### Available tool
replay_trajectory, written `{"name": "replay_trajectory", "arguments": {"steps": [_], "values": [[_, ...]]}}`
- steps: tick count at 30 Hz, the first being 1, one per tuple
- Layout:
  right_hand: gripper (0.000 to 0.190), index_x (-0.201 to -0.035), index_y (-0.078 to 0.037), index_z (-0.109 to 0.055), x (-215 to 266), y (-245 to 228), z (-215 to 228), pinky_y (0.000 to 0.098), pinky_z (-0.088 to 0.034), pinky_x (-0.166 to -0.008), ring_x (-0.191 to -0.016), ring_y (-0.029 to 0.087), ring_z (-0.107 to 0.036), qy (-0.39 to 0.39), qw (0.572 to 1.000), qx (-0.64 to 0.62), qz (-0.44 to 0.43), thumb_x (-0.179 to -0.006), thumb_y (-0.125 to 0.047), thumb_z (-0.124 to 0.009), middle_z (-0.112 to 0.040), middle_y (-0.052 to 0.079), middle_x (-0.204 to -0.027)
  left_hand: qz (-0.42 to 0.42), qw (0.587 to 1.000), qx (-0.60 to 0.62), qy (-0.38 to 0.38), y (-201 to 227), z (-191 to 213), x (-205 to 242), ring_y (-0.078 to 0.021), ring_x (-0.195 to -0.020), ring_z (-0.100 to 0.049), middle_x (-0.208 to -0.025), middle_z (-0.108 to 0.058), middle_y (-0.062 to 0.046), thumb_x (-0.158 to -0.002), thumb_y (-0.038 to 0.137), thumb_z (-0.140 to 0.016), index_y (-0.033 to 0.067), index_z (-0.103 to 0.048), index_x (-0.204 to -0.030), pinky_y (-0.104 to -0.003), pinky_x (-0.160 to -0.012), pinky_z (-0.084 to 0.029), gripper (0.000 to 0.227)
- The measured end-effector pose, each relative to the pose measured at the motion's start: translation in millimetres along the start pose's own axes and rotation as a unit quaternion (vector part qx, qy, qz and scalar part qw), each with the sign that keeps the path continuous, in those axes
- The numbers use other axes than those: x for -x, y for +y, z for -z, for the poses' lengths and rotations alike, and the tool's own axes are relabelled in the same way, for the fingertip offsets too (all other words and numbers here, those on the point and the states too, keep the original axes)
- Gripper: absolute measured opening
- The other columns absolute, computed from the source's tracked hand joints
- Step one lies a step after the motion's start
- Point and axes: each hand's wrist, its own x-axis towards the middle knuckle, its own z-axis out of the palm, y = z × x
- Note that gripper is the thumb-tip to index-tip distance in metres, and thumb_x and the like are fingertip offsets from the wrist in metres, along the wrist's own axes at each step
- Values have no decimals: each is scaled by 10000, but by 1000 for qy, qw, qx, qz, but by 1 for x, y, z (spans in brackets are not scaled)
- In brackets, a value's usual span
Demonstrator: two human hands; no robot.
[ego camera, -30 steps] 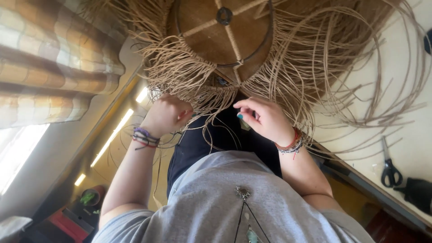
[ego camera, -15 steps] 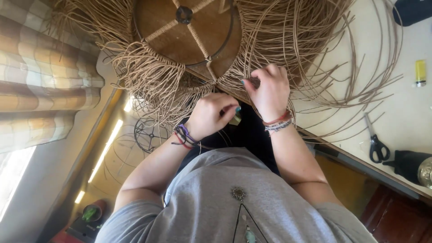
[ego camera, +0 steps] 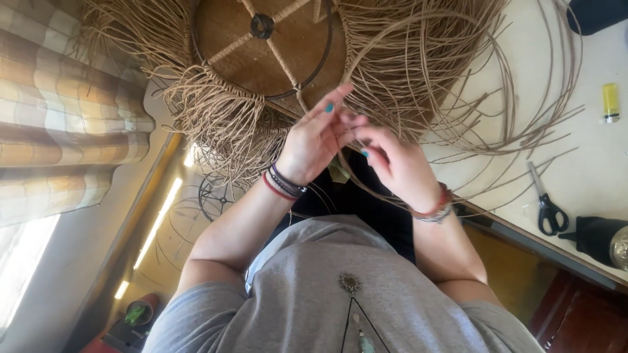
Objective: Weaving long fiber strands onto a circular frame to create a decorative object.
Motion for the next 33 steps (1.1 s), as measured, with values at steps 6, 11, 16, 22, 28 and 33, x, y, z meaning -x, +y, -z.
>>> {"name": "replay_trajectory", "arguments": {"steps": [6,11,16,22,28,33], "values": [[395,-1093,-9,-715,29,60,52,332,-633,-642,-796,190,-743,-186,901,-385,67,-929,108,-375,-744,166,-965,-12,988,-123,88,-3,14,-25,-56,-551,-437,-789,-350,45,-1121,199,-418,24,-571,-1374,-200,-465,-401,343],[278,-1187,-16,-649,57,154,32,387,-564,-828,-1015,293,-644,-56,821,-565,65,-982,-121,-494,-625,204,-1068,-47,959,-265,92,-20,47,-37,-84,-424,-467,-704,-407,20,-1093,207,-454,26,-657,-1086,-222,-364,-397,272],[189,-1129,-191,-613,43,163,30,359,-469,-1058,-1098,196,-601,228,691,-677,-113,-1047,-351,-554,-626,-3,-1085,-30,916,-390,87,-22,40,-46,-173,-382,-582,-632,-541,-58,-1067,190,-463,65,-686,-957,-246,-319,-465,279],[53,-1101,-230,-651,19,103,75,159,-264,-512,-605,-14,-367,282,678,-675,-70,-1061,-242,-684,-519,-118,-767,-98,858,-502,39,-5,31,-41,-242,-1209,-547,-1385,-537,-143,-948,58,-502,-2,-653,-748,-313,-936,-499,257],[229,-1139,-154,-590,1,95,18,147,-234,-354,-454,-4,-299,69,796,-529,-285,-1077,-314,-438,-456,-34,-808,-185,747,-626,-126,-8,7,-33,-420,-946,-670,-1022,-647,-181,-933,150,-636,72,-627,-772,-488,-834,-537,179],[412,-1269,32,-588,-17,69,-7,123,-272,-329,-422,-31,-318,46,825,-508,-242,-1089,-287,-399,-609,115,-995,-218,665,-700,-143,-12,-9,-26,-326,-860,-659,-951,-639,-86,-943,228,-649,125,-667,-827,-392,-774,-550,157]]}}
